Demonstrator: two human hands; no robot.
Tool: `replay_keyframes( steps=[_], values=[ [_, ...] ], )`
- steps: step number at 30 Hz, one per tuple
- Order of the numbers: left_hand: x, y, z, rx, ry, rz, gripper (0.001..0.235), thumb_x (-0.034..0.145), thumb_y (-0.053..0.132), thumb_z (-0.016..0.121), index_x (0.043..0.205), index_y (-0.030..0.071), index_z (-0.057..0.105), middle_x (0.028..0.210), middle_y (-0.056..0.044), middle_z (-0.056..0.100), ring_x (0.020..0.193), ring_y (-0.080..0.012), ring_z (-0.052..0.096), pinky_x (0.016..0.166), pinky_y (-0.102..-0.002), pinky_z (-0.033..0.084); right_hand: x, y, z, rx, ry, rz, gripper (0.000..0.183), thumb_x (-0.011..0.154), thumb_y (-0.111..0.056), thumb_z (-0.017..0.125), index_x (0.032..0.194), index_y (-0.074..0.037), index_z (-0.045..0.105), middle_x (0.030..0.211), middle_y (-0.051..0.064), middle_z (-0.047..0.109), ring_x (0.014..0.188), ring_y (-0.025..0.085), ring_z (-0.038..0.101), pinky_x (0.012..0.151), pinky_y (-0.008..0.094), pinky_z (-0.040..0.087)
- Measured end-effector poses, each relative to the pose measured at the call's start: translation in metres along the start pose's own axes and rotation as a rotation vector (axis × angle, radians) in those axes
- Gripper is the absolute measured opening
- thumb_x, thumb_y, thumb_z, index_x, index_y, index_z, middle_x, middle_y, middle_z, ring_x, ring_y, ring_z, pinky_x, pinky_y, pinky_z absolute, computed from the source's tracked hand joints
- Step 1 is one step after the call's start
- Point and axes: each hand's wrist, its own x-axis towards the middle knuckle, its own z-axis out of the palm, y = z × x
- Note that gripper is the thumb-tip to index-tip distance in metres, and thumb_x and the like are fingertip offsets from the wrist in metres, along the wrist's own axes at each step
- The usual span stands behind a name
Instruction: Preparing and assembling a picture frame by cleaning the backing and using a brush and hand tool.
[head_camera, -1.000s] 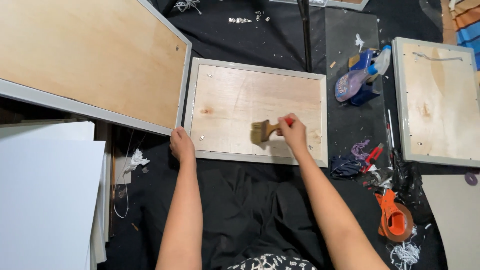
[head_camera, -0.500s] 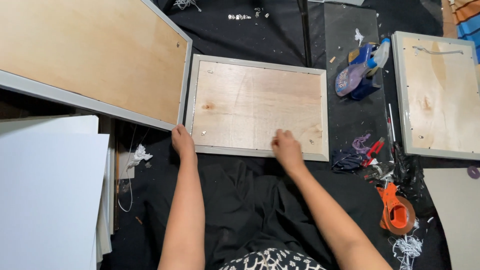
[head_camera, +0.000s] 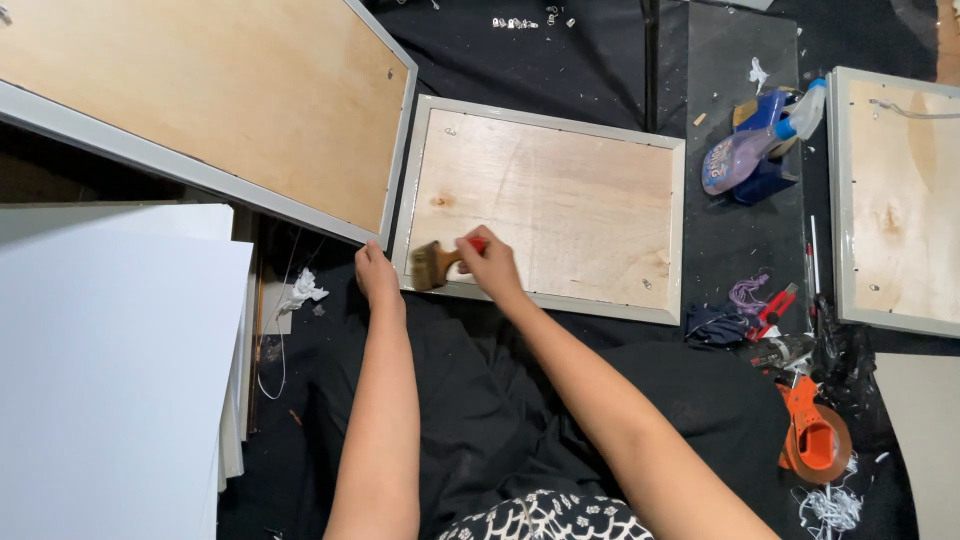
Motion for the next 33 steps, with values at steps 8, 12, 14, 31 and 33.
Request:
replay_keyframes(
  steps=[8,12,14,31,33],
  values=[
    [0.006,-0.005,0.013,0.189,-0.157,0.033,0.046,0.102,0.044,0.053,0.135,0.013,0.060,0.133,-0.008,0.060,0.130,-0.0285,0.054,0.110,-0.043,0.045,-0.040,0.009,-0.249,-0.441,0.265,0.180,0.023,0.095,-0.029,0.071,0.103,-0.008,0.069,0.089,0.026,0.071,0.086,0.037,0.073,0.074,0.046,0.061],
    [0.007,-0.005,0.018,0.231,-0.182,0.055,0.048,0.101,0.046,0.056,0.136,0.015,0.059,0.129,-0.006,0.058,0.125,-0.0261,0.054,0.108,-0.041,0.045,-0.058,0.010,-0.339,-1.087,0.412,0.143,0.024,0.099,-0.035,0.068,0.097,-0.012,0.072,0.085,0.016,0.072,0.093,0.038,0.073,0.085,0.050,0.056],
    [-0.004,0.004,0.017,0.191,-0.174,0.053,0.046,0.101,0.043,0.055,0.136,0.013,0.060,0.132,-0.008,0.057,0.128,-0.0272,0.054,0.109,-0.042,0.045,-0.055,-0.002,-0.320,-1.126,0.408,0.042,0.021,0.099,-0.031,0.068,0.100,-0.011,0.070,0.088,0.017,0.070,0.091,0.040,0.072,0.082,0.053,0.057],
    [0.014,0.019,0.026,0.363,-0.121,-0.021,0.056,0.106,0.061,0.030,0.141,0.024,0.054,0.149,-0.001,0.047,0.138,-0.0318,0.043,0.119,-0.050,0.027,0.130,-0.058,0.021,-0.168,-0.468,0.041,0.025,0.088,-0.019,0.081,0.101,-0.001,0.071,0.076,0.021,0.073,0.068,0.023,0.076,0.064,0.032,0.066],
    [0.017,0.016,0.033,0.422,-0.133,0.035,0.050,0.107,0.053,0.034,0.138,0.022,0.058,0.147,-0.005,0.052,0.136,-0.0351,0.047,0.114,-0.051,0.034,0.171,-0.063,0.021,-0.319,-0.403,-0.054,0.018,0.088,-0.020,0.079,0.097,-0.006,0.071,0.072,0.014,0.074,0.065,0.018,0.076,0.062,0.028,0.065]
  ],
)
